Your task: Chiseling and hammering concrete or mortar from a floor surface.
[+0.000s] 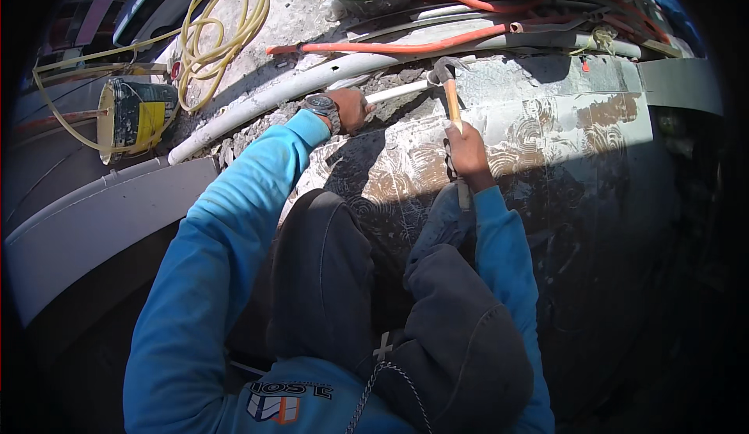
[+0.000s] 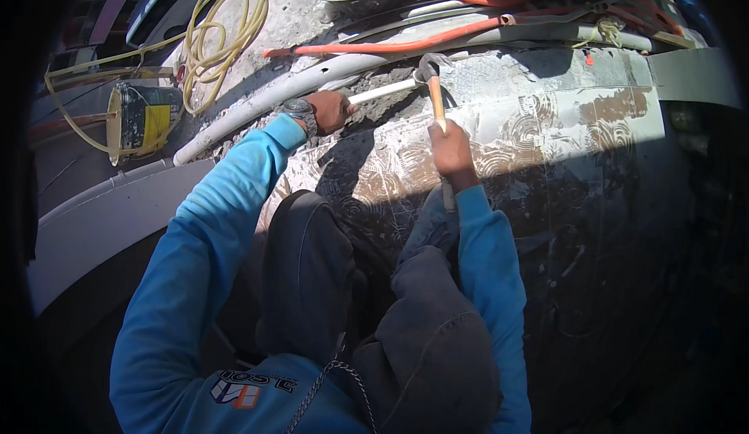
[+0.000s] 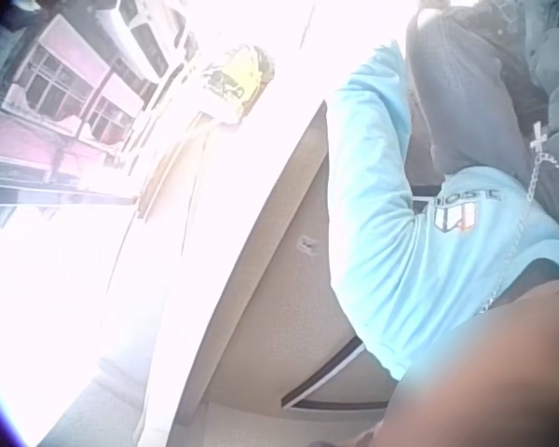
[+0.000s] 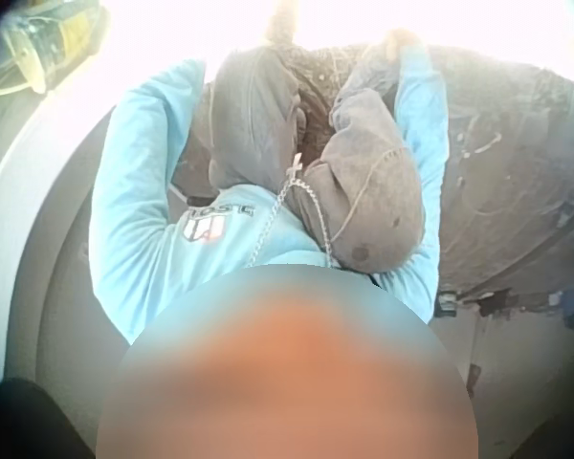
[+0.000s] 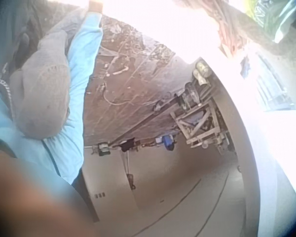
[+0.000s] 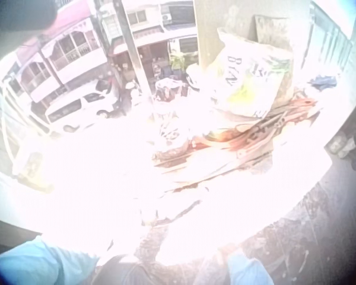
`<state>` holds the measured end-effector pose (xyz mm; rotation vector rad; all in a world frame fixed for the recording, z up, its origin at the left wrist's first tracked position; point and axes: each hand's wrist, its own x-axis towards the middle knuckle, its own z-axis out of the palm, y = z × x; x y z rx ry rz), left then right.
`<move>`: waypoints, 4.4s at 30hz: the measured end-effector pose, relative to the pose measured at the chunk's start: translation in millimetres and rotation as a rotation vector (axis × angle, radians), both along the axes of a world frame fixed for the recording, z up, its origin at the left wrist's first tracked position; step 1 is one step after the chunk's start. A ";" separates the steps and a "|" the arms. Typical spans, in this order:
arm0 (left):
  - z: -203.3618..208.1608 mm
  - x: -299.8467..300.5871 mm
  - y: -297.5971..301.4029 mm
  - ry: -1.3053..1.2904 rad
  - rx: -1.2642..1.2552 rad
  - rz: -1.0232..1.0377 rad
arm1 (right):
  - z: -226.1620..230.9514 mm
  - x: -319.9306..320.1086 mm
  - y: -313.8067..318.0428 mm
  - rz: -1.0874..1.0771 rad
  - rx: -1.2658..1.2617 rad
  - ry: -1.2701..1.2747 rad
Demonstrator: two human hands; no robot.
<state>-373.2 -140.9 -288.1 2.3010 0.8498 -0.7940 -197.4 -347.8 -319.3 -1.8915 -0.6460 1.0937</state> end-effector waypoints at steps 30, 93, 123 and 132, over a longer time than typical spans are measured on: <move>28.1 -121.4 6.9 -0.013 0.119 0.136 | 22.9 -4.0 -17.8 -0.282 0.299 0.375; 38.8 -86.7 -11.1 0.207 0.024 0.134 | -3.5 -17.5 -19.9 -0.229 0.262 0.397; -5.7 -37.0 -23.7 -0.074 0.007 -0.013 | -21.0 -39.2 -49.1 0.042 0.190 -0.481; 3.6 -91.1 -30.4 -0.179 -0.063 0.215 | 27.5 -14.0 -26.8 -0.040 0.292 -0.273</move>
